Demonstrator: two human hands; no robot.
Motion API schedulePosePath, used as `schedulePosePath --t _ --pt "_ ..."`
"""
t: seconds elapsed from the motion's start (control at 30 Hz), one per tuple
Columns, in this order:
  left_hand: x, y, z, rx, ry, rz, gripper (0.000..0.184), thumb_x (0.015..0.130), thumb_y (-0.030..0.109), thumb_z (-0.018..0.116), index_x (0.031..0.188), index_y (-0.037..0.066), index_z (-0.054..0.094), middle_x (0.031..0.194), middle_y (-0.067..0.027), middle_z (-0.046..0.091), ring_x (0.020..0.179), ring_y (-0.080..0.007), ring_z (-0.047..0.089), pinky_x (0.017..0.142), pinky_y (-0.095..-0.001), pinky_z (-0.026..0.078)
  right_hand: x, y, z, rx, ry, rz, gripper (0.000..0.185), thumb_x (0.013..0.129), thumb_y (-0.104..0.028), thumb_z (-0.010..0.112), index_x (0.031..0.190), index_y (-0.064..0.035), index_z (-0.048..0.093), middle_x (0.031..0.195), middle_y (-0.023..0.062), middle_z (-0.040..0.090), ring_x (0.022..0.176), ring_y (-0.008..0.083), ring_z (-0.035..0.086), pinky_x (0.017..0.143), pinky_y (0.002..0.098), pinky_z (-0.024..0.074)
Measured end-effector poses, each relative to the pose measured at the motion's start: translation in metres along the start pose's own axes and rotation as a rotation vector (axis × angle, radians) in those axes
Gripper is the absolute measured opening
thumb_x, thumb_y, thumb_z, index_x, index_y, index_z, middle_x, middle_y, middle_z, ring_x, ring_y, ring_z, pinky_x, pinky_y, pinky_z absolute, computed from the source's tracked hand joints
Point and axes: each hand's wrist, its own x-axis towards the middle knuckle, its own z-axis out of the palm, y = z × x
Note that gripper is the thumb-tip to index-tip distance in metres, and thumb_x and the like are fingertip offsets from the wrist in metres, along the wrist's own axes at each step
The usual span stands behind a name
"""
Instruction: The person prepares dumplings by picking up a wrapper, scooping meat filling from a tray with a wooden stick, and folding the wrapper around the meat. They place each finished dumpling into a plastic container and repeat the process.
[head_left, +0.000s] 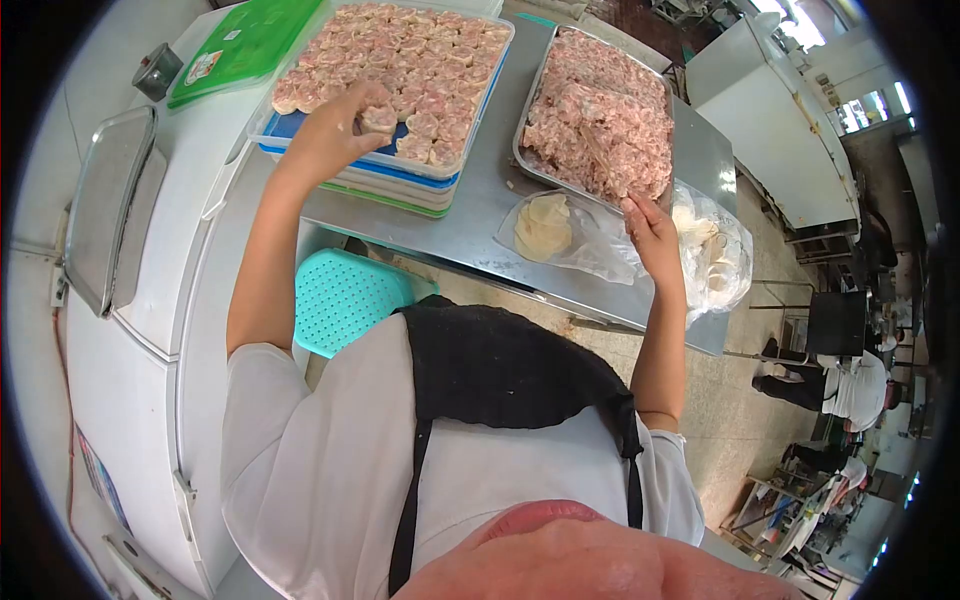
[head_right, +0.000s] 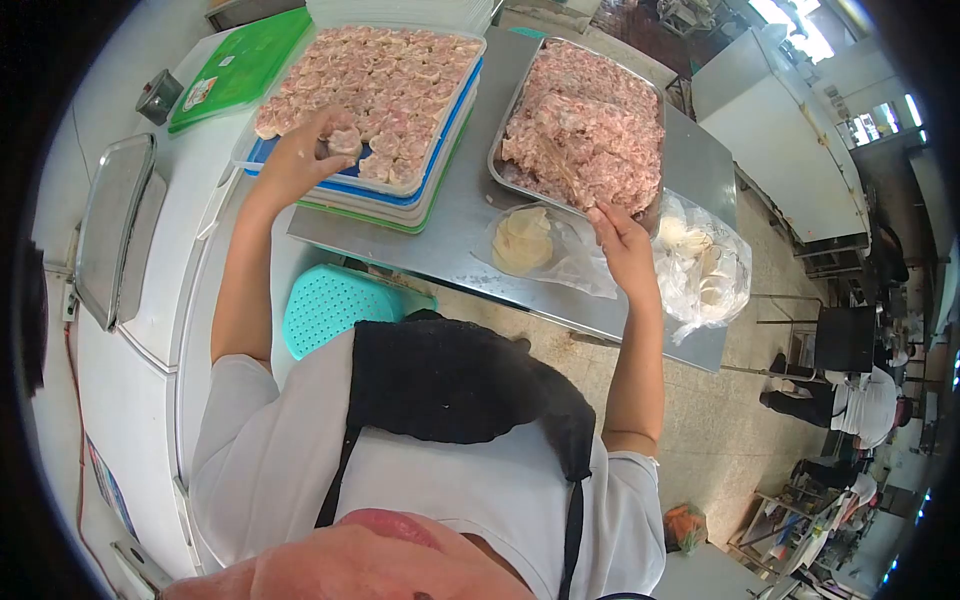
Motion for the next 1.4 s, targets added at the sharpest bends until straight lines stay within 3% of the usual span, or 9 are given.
schedulePosePath --t 0.17,0.27,0.33,0.43,0.63,0.9,0.97,1.17,1.4 --pt "0.009 0.012 0.012 0.049 -0.122 -0.117 0.064 0.074 0.013 0.072 0.132 0.008 0.045 0.119 -0.0237 0.058 0.108 -0.0389 0.056 0.09 -0.0419 0.045 -0.003 0.001 0.001 -0.053 0.001 -0.015 0.032 0.096 -0.023 0.057 0.117 0.0005 0.06 0.067 -0.0056 0.046 0.056 0.0024 0.038 0.049 0.019 0.0316" --pt "0.024 -0.019 0.04 0.239 0.223 0.305 0.066 0.075 0.012 0.07 0.133 0.002 0.041 0.104 -0.0245 0.063 0.091 -0.0391 0.062 0.079 -0.0409 0.049 -0.003 0.003 0.003 -0.054 0.023 0.018 0.026 0.095 -0.021 0.058 0.107 0.0008 0.063 0.07 -0.0039 0.046 0.064 0.0051 0.041 0.059 0.0206 0.0373" --pt "0.027 -0.002 0.04 0.147 0.1 0.016 0.073 0.075 0.012 0.07 0.14 0.005 0.036 0.135 -0.0246 0.046 0.12 -0.0383 0.049 0.1 -0.0399 0.042 0.003 0.019 0.006 -0.007 0.062 0.012 0.028 0.095 -0.022 0.056 0.109 0.0016 0.061 0.073 0.0009 0.054 0.066 0.0108 0.049 0.064 0.0248 0.0423" --pt "0.02 0.009 0.033 0.004 0.087 0.051 0.074 0.075 0.011 0.07 0.141 0.008 0.036 0.134 -0.0231 0.047 0.119 -0.0375 0.05 0.1 -0.0395 0.042 0.01 0.025 0.015 -0.214 0.082 -0.285 0.031 0.095 -0.024 0.054 0.114 0.0014 0.059 0.081 0.0116 0.064 0.075 0.0232 0.061 0.072 0.0322 0.0464" --pt "0.008 -0.001 0.02 0.163 0.145 -0.022 0.065 0.079 0.007 0.06 0.14 0.014 0.039 0.117 -0.0208 0.061 0.101 -0.0387 0.061 0.086 -0.04 0.049 0.034 0.004 -0.044 -0.641 -0.247 -0.22 0.03 0.095 -0.026 0.05 0.106 -0.0005 0.061 0.092 0.0223 0.066 0.088 0.0383 0.063 0.078 0.0433 0.0478" --pt "-0.001 0.097 0.065 0.313 0.43 -0.138 0.039 0.085 0.008 0.057 0.124 0.008 0.055 0.097 -0.0152 0.067 0.087 -0.0318 0.065 0.077 -0.0386 0.051 0.088 0.071 -0.09 -1.212 -0.369 -0.162 0.018 0.08 -0.02 0.058 0.073 -0.0075 0.07 0.078 0.0158 0.068 0.076 0.0324 0.067 0.066 0.0448 0.0522" --pt "-0.001 0.128 0.096 0.041 0.576 0.136 0.028 0.087 0.01 0.058 0.114 0.005 0.062 0.1 -0.0139 0.066 0.089 -0.0283 0.064 0.077 -0.0364 0.051 0.066 0.095 -0.069 -1.058 -0.296 -0.512 0.018 0.079 -0.018 0.059 0.071 -0.0074 0.07 0.072 0.0154 0.067 0.073 0.0305 0.068 0.064 0.0439 0.0532" --pt "-0.001 0.144 0.232 -0.177 -0.021 0.043 0.017 0.083 0.01 0.064 0.1 0.005 0.065 0.097 -0.01 0.065 0.087 -0.024 0.062 0.078 -0.0318 0.05 0.075 0.044 -0.112 -1.203 -0.363 -0.509 0.016 0.078 -0.015 0.058 0.074 -0.0056 0.07 0.073 0.0143 0.067 0.072 0.0303 0.068 0.061 0.0404 0.0544" --pt "-0.002 0.073 0.338 0.127 0.132 0.188 0.014 0.081 0.014 0.063 0.092 0.006 0.067 0.092 -0.0113 0.064 0.095 -0.0324 0.059 0.088 -0.0408 0.046 0.083 0.092 -0.055 -1.127 -0.386 -0.609 0.016 0.077 -0.012 0.057 0.077 -0.0039 0.071 0.077 0.0159 0.068 0.076 0.0316 0.069 0.061 0.0434 0.0545"
